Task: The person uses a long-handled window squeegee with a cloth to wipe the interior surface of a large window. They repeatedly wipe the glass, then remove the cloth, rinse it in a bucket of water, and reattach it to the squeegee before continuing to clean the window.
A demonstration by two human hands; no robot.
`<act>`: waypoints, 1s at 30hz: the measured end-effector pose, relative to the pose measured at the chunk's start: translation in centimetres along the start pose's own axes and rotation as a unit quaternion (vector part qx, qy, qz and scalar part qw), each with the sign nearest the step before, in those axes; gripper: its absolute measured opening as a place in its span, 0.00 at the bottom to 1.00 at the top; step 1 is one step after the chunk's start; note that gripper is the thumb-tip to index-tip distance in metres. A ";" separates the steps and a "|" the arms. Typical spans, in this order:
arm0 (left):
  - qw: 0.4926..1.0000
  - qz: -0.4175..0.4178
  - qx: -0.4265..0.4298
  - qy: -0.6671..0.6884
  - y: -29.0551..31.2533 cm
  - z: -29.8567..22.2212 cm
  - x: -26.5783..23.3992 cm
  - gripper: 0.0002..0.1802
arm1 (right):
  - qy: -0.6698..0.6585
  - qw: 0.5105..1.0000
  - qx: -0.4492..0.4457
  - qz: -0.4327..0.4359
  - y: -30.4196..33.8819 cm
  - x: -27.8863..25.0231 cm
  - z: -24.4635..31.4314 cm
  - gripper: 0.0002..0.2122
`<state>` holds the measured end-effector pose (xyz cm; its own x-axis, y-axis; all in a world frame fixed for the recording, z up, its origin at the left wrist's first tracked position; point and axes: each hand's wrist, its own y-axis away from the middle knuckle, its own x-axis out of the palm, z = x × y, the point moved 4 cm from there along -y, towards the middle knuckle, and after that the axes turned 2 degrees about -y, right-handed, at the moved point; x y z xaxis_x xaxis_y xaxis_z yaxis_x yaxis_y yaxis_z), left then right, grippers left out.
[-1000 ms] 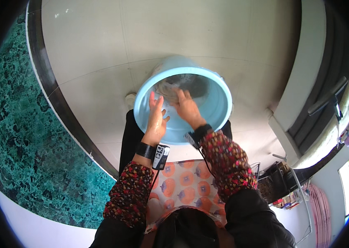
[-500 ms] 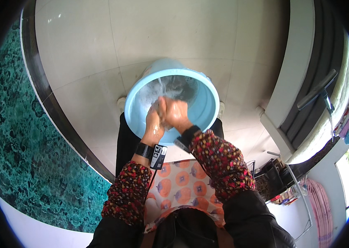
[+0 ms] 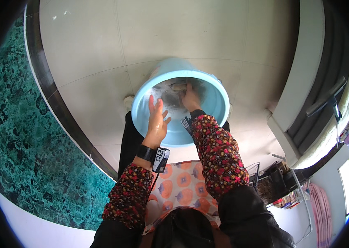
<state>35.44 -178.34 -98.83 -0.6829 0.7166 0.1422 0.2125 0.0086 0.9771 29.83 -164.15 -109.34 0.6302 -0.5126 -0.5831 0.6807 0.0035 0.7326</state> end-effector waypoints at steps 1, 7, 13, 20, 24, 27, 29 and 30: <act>1.000 -0.001 -0.004 -0.014 0.0 0.0 0.1 0.44 | -0.024 0.999 -0.007 0.030 -0.2 0.5 0.6 0.19; 0.998 0.022 0.039 0.043 0.1 -2.3 1.6 0.44 | -0.138 0.968 -0.210 0.012 8.4 -5.6 7.3 0.13; 0.992 0.072 0.011 0.106 0.1 -1.1 2.2 0.29 | -0.171 0.970 -0.173 0.019 12.8 -9.0 11.3 0.11; 0.995 -0.043 -0.046 0.083 -1.2 0.6 1.2 0.21 | -0.081 0.980 -0.182 -0.023 6.1 -5.4 10.0 0.15; 0.996 0.029 0.054 0.059 -0.6 -0.4 2.7 0.23 | -0.023 0.998 -0.028 0.042 1.3 -6.0 6.6 0.25; 0.996 0.028 0.088 -0.003 -0.4 -1.4 1.5 0.30 | -0.028 0.998 0.025 0.055 1.0 -6.6 3.2 0.21; 0.997 -0.019 0.077 -0.017 -0.5 -1.6 0.6 0.33 | -0.033 0.999 -0.022 -0.031 1.0 -7.6 1.3 0.19; 0.996 -0.052 0.068 -0.018 -0.5 -1.6 0.0 0.35 | -0.037 0.997 -0.026 -0.066 1.2 -7.2 0.6 0.19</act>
<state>34.21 -179.47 -99.08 -0.6805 0.7320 0.0339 0.2367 0.1759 0.9555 25.90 -160.98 -104.09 0.5063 -0.5733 -0.6442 0.7752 -0.0246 0.6312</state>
